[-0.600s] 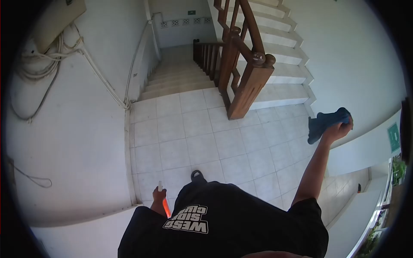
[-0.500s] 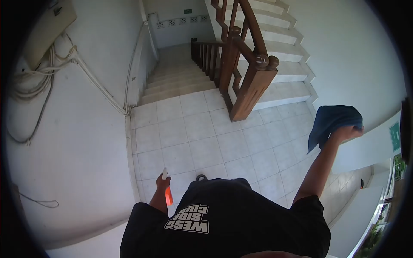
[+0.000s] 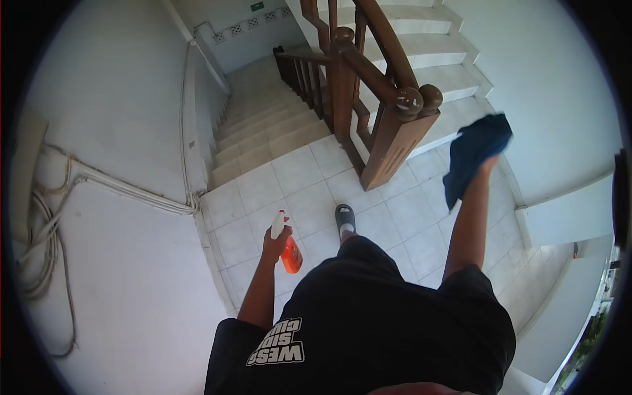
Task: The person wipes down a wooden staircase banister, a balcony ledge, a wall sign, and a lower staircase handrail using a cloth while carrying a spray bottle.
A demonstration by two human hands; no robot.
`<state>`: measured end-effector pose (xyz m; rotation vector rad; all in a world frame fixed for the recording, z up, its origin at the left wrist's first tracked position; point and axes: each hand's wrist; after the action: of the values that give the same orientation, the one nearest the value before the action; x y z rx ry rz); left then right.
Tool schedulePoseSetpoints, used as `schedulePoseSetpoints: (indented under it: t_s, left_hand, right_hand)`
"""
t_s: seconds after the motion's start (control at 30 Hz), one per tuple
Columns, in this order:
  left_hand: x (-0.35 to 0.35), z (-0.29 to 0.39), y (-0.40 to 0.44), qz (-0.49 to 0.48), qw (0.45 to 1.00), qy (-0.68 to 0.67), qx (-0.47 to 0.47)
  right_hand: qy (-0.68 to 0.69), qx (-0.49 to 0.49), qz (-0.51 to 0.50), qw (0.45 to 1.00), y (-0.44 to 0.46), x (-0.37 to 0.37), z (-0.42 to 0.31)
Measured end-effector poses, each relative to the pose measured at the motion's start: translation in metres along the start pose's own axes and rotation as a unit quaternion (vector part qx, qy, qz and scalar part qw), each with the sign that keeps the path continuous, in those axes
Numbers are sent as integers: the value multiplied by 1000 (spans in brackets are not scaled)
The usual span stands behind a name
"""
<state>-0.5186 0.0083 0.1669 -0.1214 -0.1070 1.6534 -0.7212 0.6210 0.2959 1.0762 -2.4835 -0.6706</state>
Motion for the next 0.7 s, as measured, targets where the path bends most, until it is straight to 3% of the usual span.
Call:
schedulePoseSetpoints:
  t_s: [0.03,0.07,0.13,0.17,0.2,0.3,0.37,0.43,0.57,0.63,0.7]
  left_hand:
    - [-3,2,16,10,999,28,-12]
    - [-5,5,33,19,998,54,-22]
    - [-12,-2,62,38,995,94,-20]
    - [-17,-6,74,57,990,128,-14]
    - [-20,-7,86,52,989,134,-21]
    - [-29,0,122,76,982,173,-24]
    - [-26,3,140,120,986,91,-68]
    - [-23,-3,163,117,985,96,-78]
    - [-22,-22,224,37,985,126,-108]
    - [-28,-40,261,-21,972,189,-136]
    - [-44,-76,305,-61,961,246,-113]
  right_hand:
    - [-48,292,-39,954,-5,50,-46]
    - [-165,182,-177,953,24,50,13]
    - [-216,-12,-278,936,25,134,-6]
    - [-264,-159,-340,889,35,150,54]
    - [-445,-132,-363,808,24,181,39]
    - [-496,-44,-410,764,21,220,-5]
    - [-509,-77,-414,751,31,224,-2]
    - [-495,-19,-572,654,51,235,-12]
    - [-592,104,-530,598,33,260,15]
    - [-674,92,-335,651,11,268,9]
    - [-646,154,-318,677,10,263,-13]
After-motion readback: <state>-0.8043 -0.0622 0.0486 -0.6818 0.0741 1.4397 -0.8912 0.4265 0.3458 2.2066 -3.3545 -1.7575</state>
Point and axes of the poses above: each hand's wrist, its own y-axis towards the middle knuckle, its own x-axis out of the palm, z = x × y, and after that the axes turned 12 degrees about x, right-handed
